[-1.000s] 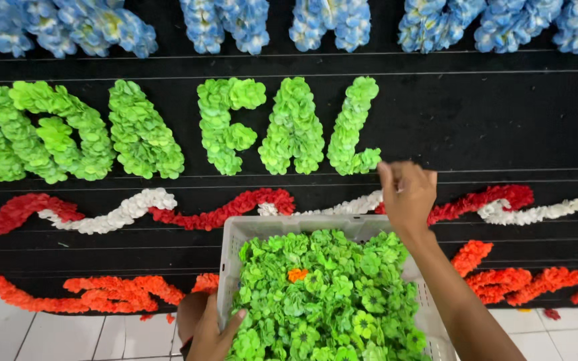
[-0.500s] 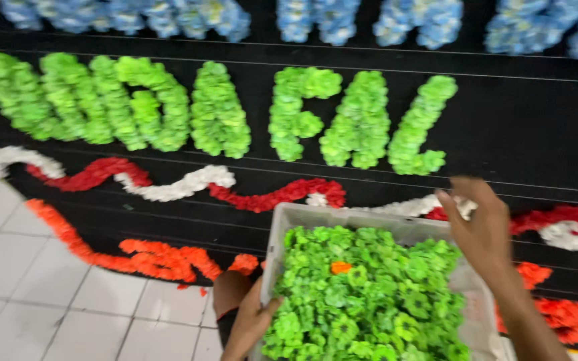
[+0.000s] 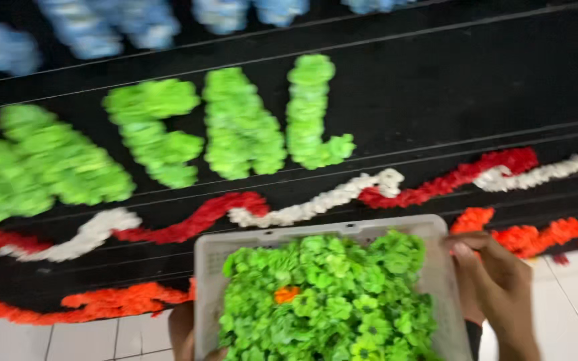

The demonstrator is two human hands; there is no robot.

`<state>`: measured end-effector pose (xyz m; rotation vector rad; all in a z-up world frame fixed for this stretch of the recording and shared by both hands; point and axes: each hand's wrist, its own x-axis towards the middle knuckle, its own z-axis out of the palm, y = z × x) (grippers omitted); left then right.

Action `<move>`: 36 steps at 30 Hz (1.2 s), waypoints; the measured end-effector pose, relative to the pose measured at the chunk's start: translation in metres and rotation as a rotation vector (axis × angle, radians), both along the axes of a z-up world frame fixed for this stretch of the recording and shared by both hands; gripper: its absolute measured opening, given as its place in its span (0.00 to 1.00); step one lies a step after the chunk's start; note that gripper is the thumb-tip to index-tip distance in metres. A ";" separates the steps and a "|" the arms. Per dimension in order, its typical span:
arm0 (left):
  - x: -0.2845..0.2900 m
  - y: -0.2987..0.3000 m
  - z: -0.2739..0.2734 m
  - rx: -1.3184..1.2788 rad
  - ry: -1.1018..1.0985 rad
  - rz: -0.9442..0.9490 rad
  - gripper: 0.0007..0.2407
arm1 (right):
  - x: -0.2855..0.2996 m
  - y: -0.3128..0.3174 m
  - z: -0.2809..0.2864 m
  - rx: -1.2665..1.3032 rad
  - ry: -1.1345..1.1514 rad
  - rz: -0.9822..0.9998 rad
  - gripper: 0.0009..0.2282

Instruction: The person is arranging green plastic flowers into letters on a board by picking them from a crate and pinning or placing them individually.

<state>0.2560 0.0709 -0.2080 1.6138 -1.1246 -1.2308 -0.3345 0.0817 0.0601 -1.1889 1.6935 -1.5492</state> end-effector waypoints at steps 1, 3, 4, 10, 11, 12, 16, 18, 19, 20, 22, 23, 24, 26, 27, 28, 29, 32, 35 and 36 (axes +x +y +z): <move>-0.002 0.008 -0.009 0.027 -0.003 -0.016 0.37 | -0.005 -0.008 -0.003 0.027 -0.003 -0.016 0.07; 0.001 0.037 -0.025 -0.049 -0.115 0.059 0.38 | -0.008 -0.027 -0.009 0.151 0.126 -0.144 0.18; 0.000 0.055 -0.031 -0.016 -0.118 0.060 0.38 | -0.013 -0.024 -0.011 0.184 0.127 -0.139 0.18; -0.046 0.061 -0.109 0.214 1.074 -0.271 0.29 | -0.068 -0.033 -0.015 0.584 -0.079 -0.090 0.32; -0.087 0.075 -0.091 0.151 0.610 0.049 0.35 | -0.085 -0.032 -0.018 0.522 -0.064 -0.036 0.31; -0.128 0.090 -0.071 0.099 0.134 0.354 0.44 | -0.103 -0.030 -0.021 0.462 -0.049 0.018 0.30; -0.221 0.052 0.068 0.267 0.265 0.343 0.34 | -0.149 -0.024 -0.022 0.555 0.029 -0.046 0.26; -0.245 0.041 0.110 0.296 0.199 0.128 0.29 | -0.154 -0.024 -0.012 0.378 0.577 -0.045 0.28; -0.252 0.040 0.108 0.295 0.203 0.144 0.29 | -0.159 -0.026 -0.022 0.373 0.582 -0.029 0.28; -0.260 0.039 0.107 0.251 0.191 0.120 0.27 | -0.165 -0.028 -0.030 0.153 0.815 0.014 0.26; -0.265 0.047 0.112 0.218 0.161 0.107 0.25 | -0.152 -0.025 -0.039 -0.073 1.020 0.075 0.24; -0.265 0.044 0.115 0.207 0.174 0.073 0.23 | -0.135 -0.031 -0.038 -0.043 0.940 0.278 0.20; -0.265 0.040 0.120 0.195 0.188 0.038 0.20 | -0.119 -0.037 -0.035 -0.015 0.857 0.480 0.16; -0.260 0.039 0.118 0.161 0.195 0.047 0.20 | -0.083 -0.057 -0.045 -0.092 0.833 0.612 0.17; -0.258 0.038 0.116 0.138 0.220 0.048 0.21 | -0.065 -0.066 -0.049 -0.153 0.823 0.742 0.19; -0.255 0.036 0.130 0.135 0.207 0.040 0.21 | -0.049 -0.077 -0.056 -0.157 0.813 0.731 0.19; -0.258 0.034 0.141 0.164 0.096 0.010 0.26 | -0.036 -0.091 -0.061 -0.097 0.875 0.742 0.21; -0.273 0.027 0.165 -0.137 -0.379 -0.053 0.33 | -0.005 -0.127 -0.076 -0.004 1.038 0.795 0.25; -0.296 0.017 0.195 -0.562 -0.845 -0.223 0.30 | 0.008 -0.143 -0.098 -0.038 1.083 0.901 0.21; -0.304 0.009 0.207 -0.666 -0.942 -0.389 0.26 | 0.009 -0.149 -0.107 -0.095 1.022 0.944 0.16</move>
